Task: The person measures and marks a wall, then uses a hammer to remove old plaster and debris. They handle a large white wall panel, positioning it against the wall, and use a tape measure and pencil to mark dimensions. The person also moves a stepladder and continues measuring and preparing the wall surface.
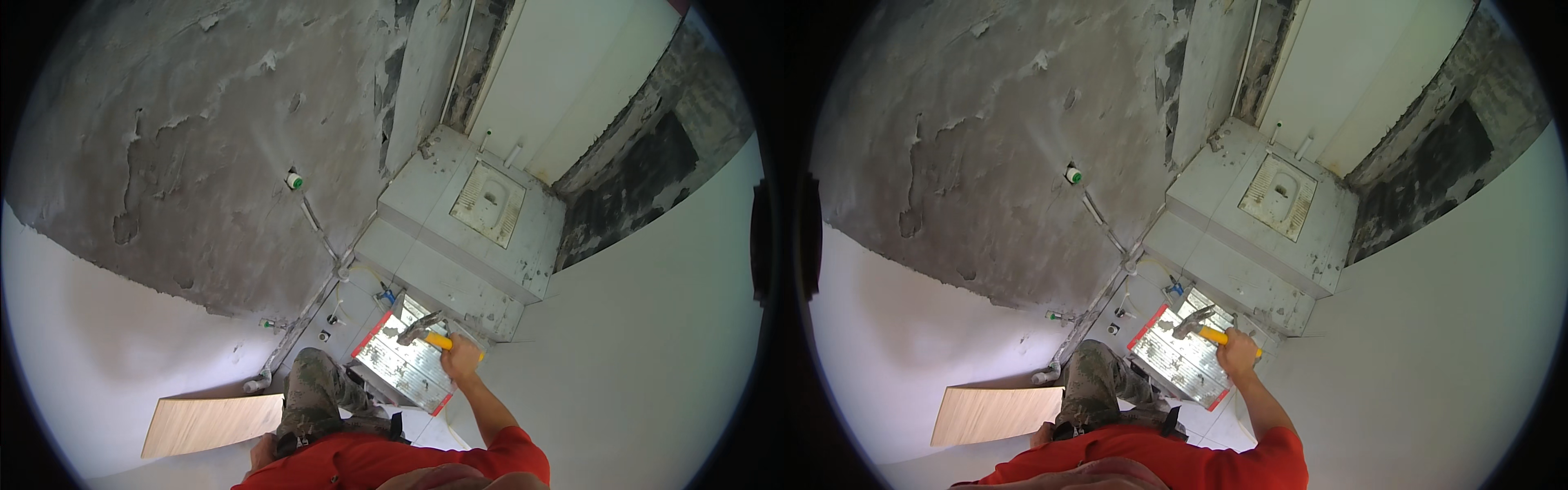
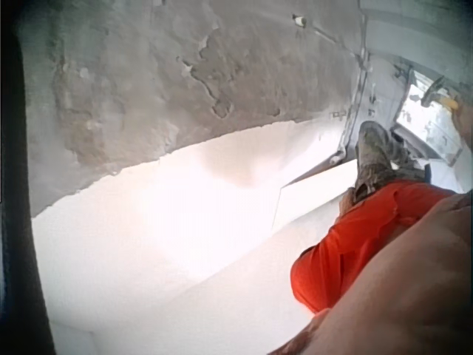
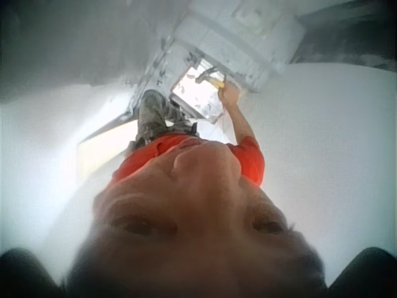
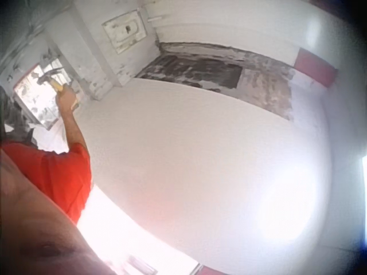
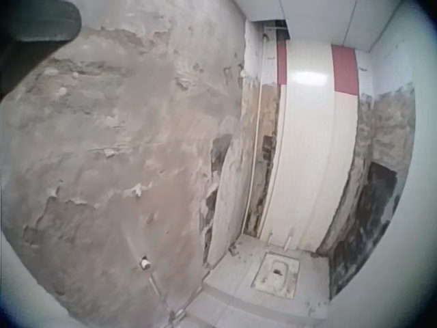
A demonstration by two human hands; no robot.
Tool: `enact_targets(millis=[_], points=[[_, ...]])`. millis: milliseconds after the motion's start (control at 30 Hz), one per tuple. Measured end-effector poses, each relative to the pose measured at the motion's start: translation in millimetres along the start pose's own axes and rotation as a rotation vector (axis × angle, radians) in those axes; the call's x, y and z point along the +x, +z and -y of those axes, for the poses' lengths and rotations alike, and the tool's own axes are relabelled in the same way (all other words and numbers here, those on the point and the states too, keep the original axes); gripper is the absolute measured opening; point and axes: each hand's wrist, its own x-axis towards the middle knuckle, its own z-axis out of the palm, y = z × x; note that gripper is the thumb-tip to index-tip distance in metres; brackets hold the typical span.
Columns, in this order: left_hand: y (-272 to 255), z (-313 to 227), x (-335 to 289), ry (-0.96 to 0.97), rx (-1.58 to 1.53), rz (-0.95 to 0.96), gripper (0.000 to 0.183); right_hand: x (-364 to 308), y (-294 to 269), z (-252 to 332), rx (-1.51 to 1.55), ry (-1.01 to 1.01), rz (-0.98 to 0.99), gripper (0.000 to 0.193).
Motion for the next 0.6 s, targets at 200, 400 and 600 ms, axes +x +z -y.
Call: enact_targets(millis=[200, 400, 600], points=[[-13, 0, 50, -0.097, 0.127, 0.235, 0.044, -1, -1, -2, 0.004, -0.02, 0.01, 0.019], [-51, -20, 71, -0.161, 0.129, 0.36, 0.044, -5, 7, -4, -0.063, 0.037, 0.018, 0.017], [-110, -30, 89, 0.075, 0.338, 0.802, 0.044, 19, -17, 26, -0.144, 0.17, 0.247, 0.022]])
